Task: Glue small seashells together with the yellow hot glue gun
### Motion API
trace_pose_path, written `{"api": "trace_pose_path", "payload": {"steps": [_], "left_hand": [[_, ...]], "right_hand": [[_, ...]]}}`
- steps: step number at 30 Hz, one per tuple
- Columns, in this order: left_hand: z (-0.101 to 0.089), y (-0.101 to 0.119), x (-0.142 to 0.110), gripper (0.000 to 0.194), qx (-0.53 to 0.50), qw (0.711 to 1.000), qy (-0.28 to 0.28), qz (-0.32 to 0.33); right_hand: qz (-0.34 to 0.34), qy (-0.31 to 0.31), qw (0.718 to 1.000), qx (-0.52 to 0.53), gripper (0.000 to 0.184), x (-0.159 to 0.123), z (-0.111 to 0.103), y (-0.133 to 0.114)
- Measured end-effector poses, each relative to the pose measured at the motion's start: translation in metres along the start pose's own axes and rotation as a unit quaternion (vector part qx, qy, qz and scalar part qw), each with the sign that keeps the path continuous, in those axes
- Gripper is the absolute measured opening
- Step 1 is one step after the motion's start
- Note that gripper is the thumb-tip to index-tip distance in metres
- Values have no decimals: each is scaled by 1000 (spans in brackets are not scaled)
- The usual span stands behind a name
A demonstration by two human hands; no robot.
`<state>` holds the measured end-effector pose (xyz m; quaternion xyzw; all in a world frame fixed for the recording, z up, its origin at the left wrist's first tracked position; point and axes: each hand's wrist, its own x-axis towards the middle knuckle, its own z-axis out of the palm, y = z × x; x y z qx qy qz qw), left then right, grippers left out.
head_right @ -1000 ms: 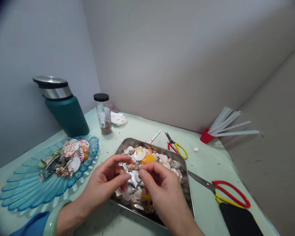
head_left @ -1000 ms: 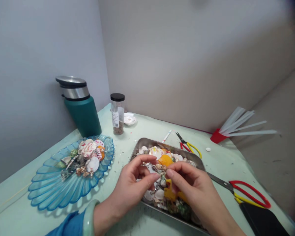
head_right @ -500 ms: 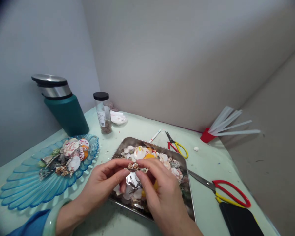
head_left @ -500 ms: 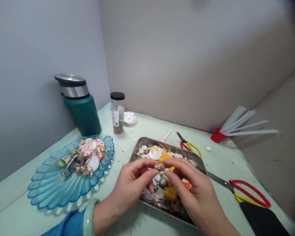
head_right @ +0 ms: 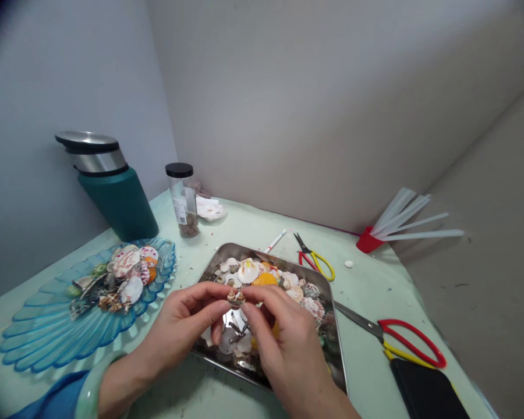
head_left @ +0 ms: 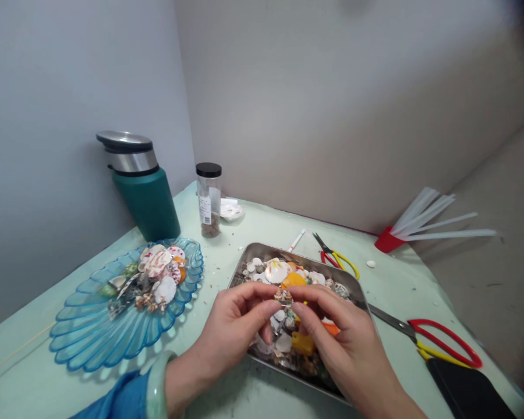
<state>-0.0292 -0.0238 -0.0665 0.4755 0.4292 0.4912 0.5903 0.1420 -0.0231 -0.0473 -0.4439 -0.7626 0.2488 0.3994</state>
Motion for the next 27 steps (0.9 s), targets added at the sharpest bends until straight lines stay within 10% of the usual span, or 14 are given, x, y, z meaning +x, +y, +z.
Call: {"api": "trace_pose_path", "payload": {"steps": [18,27], "left_hand": [[0,4,0,31,9,999,-45,7],[0,1,2,24,-25,998,-57,20]], "right_hand": [[-124,4,990,-74,17,-2,0,3],[136,-95,983,78,18,3,-5,-4]]}}
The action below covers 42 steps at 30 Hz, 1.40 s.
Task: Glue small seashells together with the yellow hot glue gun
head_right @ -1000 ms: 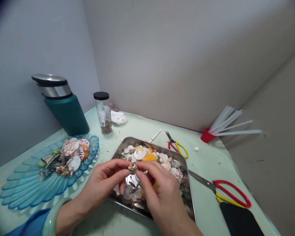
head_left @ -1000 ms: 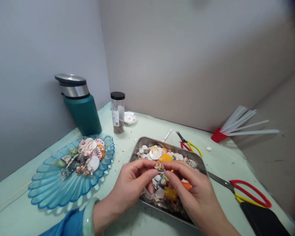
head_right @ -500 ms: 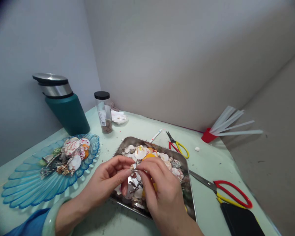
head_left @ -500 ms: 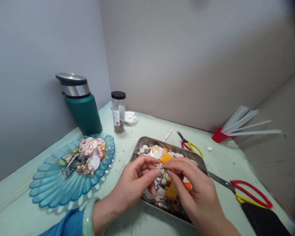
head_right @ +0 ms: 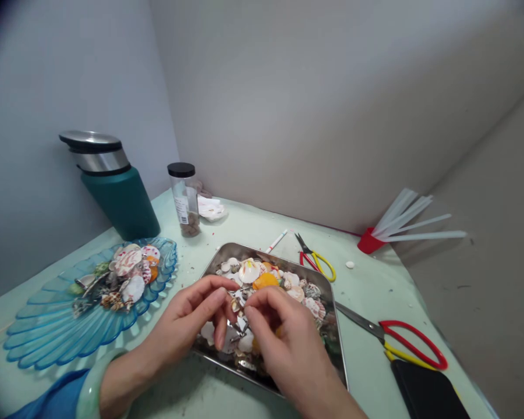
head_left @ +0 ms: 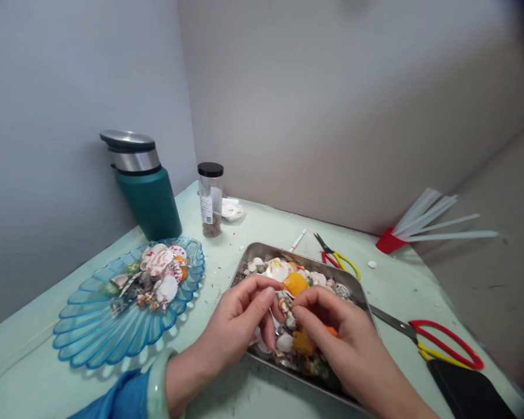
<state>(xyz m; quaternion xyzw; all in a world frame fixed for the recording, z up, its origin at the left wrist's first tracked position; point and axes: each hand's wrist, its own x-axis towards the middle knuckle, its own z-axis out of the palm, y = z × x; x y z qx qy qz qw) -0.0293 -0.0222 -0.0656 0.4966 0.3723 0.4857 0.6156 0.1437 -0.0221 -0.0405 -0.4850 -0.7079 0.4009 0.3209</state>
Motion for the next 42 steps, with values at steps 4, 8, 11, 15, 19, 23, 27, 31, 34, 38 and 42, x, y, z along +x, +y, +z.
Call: {"api": "trace_pose_path", "payload": {"steps": [4,8,11,15,19,23,27,31,34,38,42], "left_hand": [[-1,3,-1,24,23,1000,17,8],[-4,4,-4,27,39,999,-20,25],[-6,3,-5,29,37,998,-42,27],[-5,3,-5,23,47,997,-55,12],[-2,5,-4,21,43,998,-44,4],[0,7,-3,22,35,999,-11,-6],[-1,6,-1,23,24,1000,9,-12],[-1,5,0,25,15,1000,9,-20],[-1,4,0,26,15,1000,13,-19],[-1,4,0,28,11,1000,12,-18],[-1,5,-1,30,9,1000,3,-10]], "right_hand": [[149,-93,958,227,21,3,-2,1],[200,-155,900,355,20,4,0,1],[221,-165,872,405,20,5,2,0],[228,-164,850,446,20,7,3,2],[218,-164,858,435,19,7,4,5],[180,-125,899,379,17,4,3,5],[136,-77,936,317,18,2,4,3],[107,-25,955,276,20,2,7,1],[107,-5,963,247,18,3,9,0],[95,-2,974,206,19,2,8,1],[83,17,977,193,22,1,5,5]]}}
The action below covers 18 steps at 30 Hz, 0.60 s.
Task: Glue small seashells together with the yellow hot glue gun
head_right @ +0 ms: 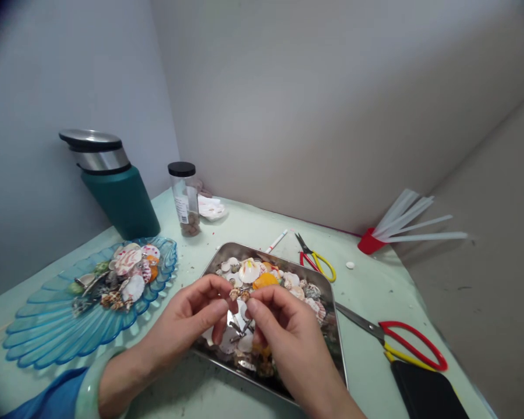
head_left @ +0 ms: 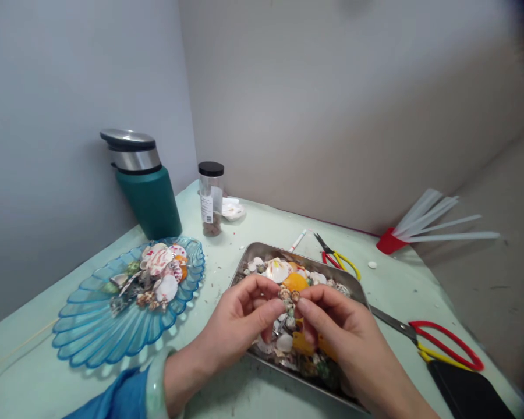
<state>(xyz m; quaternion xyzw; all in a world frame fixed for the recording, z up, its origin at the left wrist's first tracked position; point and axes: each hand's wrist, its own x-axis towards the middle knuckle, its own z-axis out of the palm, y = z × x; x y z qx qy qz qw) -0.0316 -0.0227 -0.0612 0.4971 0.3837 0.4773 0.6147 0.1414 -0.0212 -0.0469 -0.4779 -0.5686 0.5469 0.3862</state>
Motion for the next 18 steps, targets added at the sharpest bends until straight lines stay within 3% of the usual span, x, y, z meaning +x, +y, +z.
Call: {"api": "trace_pose_path", "payload": {"steps": [6,15,18], "left_hand": [[-1,-4,2,34,-30,999,25,25],[-2,-6,2,19,20,997,34,62],[-2,-6,2,20,27,999,31,34]], "right_hand": [[8,3,1000,-10,25,2,-1,-1],[22,-24,999,-33,32,0,2,-2],[24,-33,998,-38,33,2,1,1]]}}
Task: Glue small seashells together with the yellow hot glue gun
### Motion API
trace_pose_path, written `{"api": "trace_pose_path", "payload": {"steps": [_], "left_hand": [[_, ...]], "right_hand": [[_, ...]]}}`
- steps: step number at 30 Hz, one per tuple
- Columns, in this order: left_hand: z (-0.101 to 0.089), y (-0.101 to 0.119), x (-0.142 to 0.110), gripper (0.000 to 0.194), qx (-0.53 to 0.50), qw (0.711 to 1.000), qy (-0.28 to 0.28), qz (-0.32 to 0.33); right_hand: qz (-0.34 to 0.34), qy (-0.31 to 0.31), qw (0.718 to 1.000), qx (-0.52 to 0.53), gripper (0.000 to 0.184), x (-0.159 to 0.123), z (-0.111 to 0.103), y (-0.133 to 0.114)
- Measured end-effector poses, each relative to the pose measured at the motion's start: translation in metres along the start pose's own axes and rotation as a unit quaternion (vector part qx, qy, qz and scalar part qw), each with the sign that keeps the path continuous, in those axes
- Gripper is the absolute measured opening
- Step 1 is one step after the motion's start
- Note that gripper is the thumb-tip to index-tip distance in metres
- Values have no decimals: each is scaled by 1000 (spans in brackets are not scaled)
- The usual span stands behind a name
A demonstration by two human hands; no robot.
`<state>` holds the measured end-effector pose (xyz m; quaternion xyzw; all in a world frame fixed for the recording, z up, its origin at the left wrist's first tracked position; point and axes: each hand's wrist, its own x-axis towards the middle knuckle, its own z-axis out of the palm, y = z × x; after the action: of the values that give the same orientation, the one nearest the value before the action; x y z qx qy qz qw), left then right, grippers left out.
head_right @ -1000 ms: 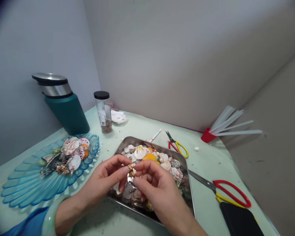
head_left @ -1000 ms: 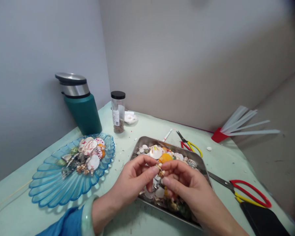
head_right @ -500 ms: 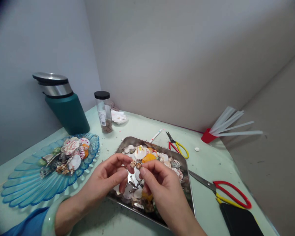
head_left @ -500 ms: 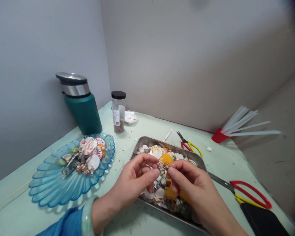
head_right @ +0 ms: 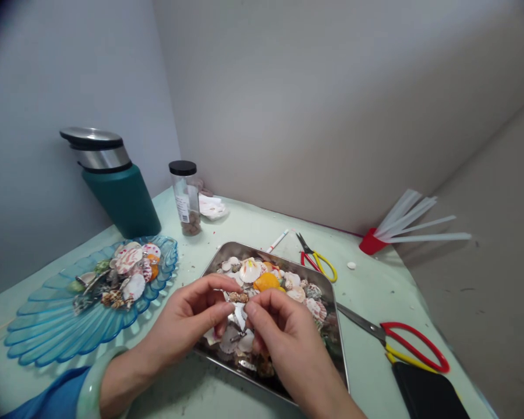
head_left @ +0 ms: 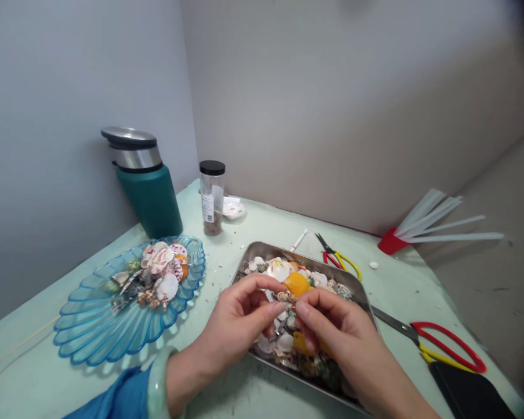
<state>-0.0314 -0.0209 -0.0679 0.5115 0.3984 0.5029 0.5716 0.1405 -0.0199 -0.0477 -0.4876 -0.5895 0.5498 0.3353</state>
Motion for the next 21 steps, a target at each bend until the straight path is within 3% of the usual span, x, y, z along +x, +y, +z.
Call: {"api": "trace_pose_path", "payload": {"steps": [5,12,21], "left_hand": [[1,0,0,21,10,999,12,-36],[1,1,0,20,-4,999,13,-44],[1,3,0,19,-10,998,12,-58]], "right_hand": [[-18,48,998,-43,23,0,-1,2],[-143,62,981,-113,19,-5,2,-2],[-146,67,979,-129,19,-4,1,-1]]}}
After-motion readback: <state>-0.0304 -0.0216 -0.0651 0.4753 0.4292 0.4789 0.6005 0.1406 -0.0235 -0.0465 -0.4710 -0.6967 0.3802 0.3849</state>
